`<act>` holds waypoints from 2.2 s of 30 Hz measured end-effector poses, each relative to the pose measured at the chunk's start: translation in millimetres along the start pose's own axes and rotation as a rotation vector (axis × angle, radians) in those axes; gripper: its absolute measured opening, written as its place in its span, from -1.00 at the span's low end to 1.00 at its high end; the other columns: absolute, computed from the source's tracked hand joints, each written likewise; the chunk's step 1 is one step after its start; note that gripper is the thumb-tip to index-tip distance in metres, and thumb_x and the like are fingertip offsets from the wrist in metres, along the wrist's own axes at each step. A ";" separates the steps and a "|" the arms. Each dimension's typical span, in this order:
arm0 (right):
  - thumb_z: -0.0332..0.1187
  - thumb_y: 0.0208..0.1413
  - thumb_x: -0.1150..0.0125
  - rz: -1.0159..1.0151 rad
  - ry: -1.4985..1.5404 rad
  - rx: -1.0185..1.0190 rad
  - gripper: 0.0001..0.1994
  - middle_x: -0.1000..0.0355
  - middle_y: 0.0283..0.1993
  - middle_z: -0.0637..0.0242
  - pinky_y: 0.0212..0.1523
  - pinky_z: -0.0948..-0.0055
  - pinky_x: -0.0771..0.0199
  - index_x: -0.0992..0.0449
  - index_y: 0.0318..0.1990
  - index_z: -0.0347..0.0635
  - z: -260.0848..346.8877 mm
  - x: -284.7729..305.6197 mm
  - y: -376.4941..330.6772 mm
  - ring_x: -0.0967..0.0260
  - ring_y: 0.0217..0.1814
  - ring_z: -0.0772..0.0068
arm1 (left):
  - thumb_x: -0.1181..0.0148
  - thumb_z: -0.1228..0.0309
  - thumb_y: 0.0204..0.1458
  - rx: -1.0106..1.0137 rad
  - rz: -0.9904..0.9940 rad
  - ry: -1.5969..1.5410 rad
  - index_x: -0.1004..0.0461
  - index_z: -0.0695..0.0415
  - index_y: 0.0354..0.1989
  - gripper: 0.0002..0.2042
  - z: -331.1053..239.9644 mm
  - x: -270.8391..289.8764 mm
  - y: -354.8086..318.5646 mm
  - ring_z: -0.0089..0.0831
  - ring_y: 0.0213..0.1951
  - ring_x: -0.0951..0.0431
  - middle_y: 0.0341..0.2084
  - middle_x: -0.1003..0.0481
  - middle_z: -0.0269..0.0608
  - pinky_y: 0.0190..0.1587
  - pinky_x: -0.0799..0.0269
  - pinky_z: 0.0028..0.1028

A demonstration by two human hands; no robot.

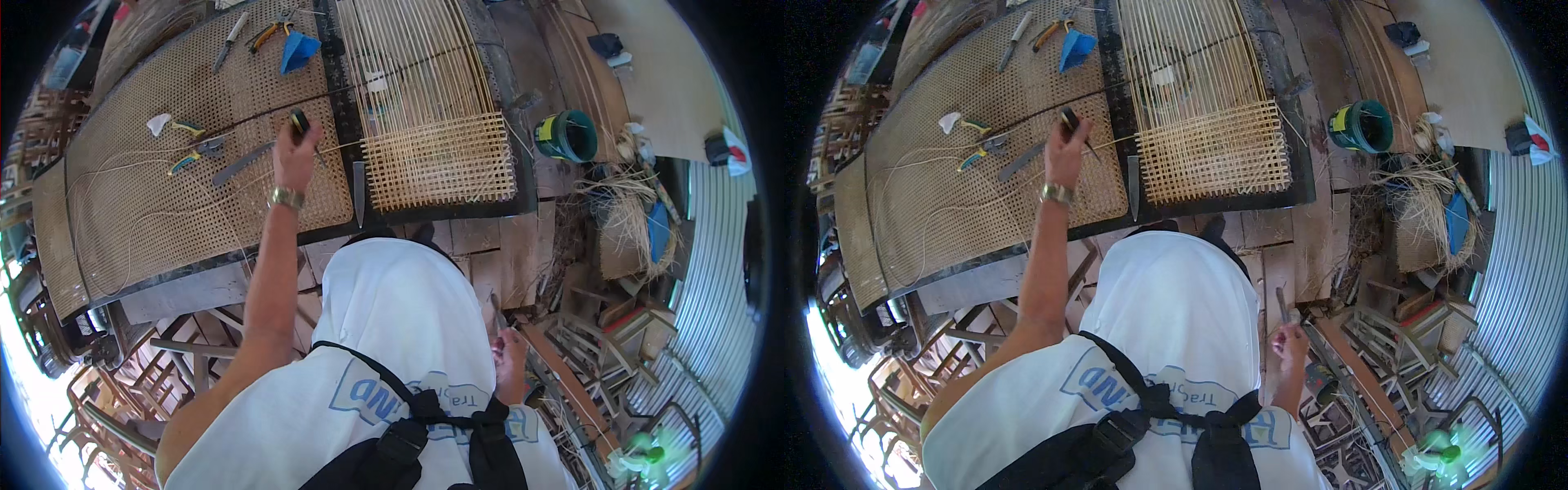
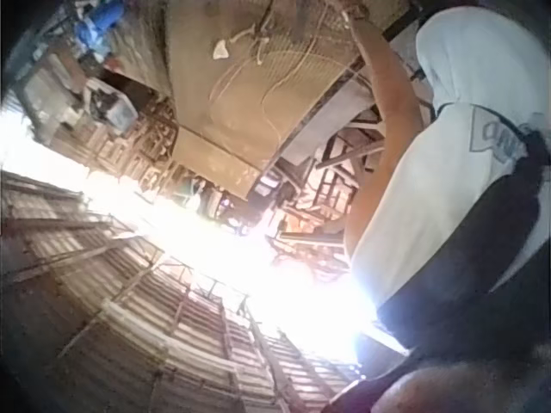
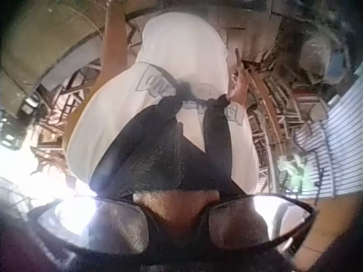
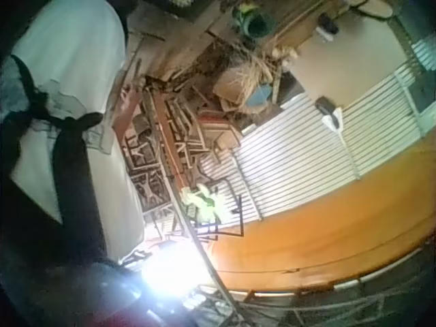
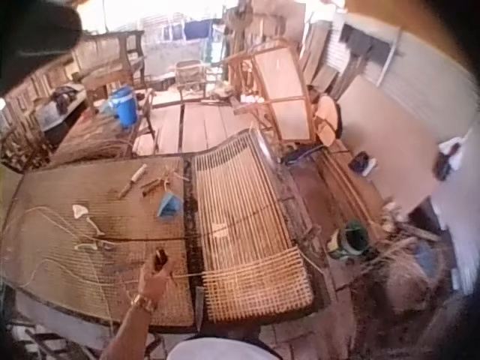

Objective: Repairing a woven rattan chair seat by weaving new strips through the frame and securing them.

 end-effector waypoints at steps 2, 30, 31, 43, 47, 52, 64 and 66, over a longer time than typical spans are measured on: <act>-0.16 0.30 -0.24 0.032 0.216 0.100 -0.78 -0.48 -0.44 0.33 -0.55 0.44 -0.42 -0.54 -0.15 -0.11 15.1 19.6 21.4 -0.35 -0.59 0.54 | -0.32 0.27 0.18 -0.026 0.022 -0.162 -0.49 0.22 0.00 -0.67 -11.6 -10.4 -38.7 -0.51 -0.14 -0.60 -0.16 -0.64 -0.21 -0.11 -0.50 -0.48; -0.41 0.33 -0.15 0.413 0.088 0.848 -0.56 -0.42 -0.34 0.50 -0.54 0.75 -0.17 -0.36 0.34 -0.17 234.8 -296.0 -154.2 -0.18 -0.52 0.85 | -0.35 0.31 0.14 -0.195 0.384 -0.109 -0.52 0.13 -0.11 -0.77 -31.6 -68.3 23.6 -0.43 -0.16 -0.67 -0.20 -0.65 -0.23 -0.08 -0.57 -0.38; -0.40 0.33 -0.15 0.408 0.094 0.844 -0.57 -0.42 -0.34 0.50 -0.54 0.75 -0.18 -0.36 0.33 -0.18 237.7 -299.9 -155.5 -0.19 -0.51 0.84 | -0.34 0.32 0.15 -0.209 0.393 -0.101 -0.52 0.12 -0.10 -0.77 -32.8 -66.4 23.4 -0.39 -0.14 -0.67 -0.19 -0.66 -0.21 -0.07 -0.57 -0.35; -0.37 0.33 -0.14 0.392 0.038 0.885 -0.59 -0.42 -0.35 0.48 -0.53 0.71 -0.21 -0.40 0.29 -0.22 277.2 -333.0 -147.1 -0.19 -0.50 0.81 | -0.32 0.26 0.16 -0.346 0.509 0.047 -0.48 0.15 -0.03 -0.70 -42.9 -70.8 19.6 -0.27 -0.17 -0.72 -0.23 -0.68 -0.11 -0.16 -0.60 -0.33; -0.38 0.33 -0.12 0.424 0.029 0.924 -0.60 -0.42 -0.34 0.48 -0.51 0.72 -0.21 -0.40 0.29 -0.23 280.5 -336.4 -139.5 -0.19 -0.49 0.80 | -0.32 0.27 0.15 -0.358 0.490 0.023 -0.46 0.18 -0.03 -0.68 -43.8 -73.5 21.2 -0.25 -0.17 -0.71 -0.22 -0.68 -0.11 -0.15 -0.60 -0.32; -0.41 0.32 -0.12 0.381 -0.005 0.980 -0.61 -0.43 -0.32 0.45 -0.48 0.73 -0.21 -0.42 0.27 -0.23 281.7 -337.3 -132.7 -0.21 -0.46 0.80 | -0.30 0.22 0.18 -0.385 0.522 0.218 -0.51 0.00 -0.07 -0.76 -53.3 -75.7 14.5 -0.37 -0.31 -0.70 -0.35 -0.67 -0.26 -0.29 -0.53 -0.39; -0.40 0.29 -0.10 0.307 -0.203 1.089 -0.64 -0.53 -0.10 0.15 -0.13 0.40 -0.48 -0.44 0.20 -0.30 283.3 -347.3 -121.6 -0.45 -0.17 0.44 | -0.34 0.31 0.15 -0.322 0.462 0.134 -0.48 0.06 -0.09 -0.76 -40.0 -69.2 25.9 -0.38 -0.31 -0.70 -0.31 -0.67 -0.19 -0.24 -0.55 -0.39; -0.40 0.28 -0.09 0.272 -0.223 1.162 -0.63 -0.54 -0.14 0.12 -0.13 0.35 -0.49 -0.44 0.20 -0.30 289.6 -350.6 -125.9 -0.49 -0.17 0.35 | -0.34 0.32 0.15 -0.306 0.499 0.184 -0.48 0.07 -0.10 -0.77 -30.6 -74.6 26.8 -0.40 -0.30 -0.70 -0.31 -0.67 -0.20 -0.24 -0.55 -0.39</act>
Point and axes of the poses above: each hand's wrist, its own y-axis towards the middle knuckle, its own x-axis out of the back of the hand, z = x × y, the point moved 7 cm from there along y, towards the middle knuckle
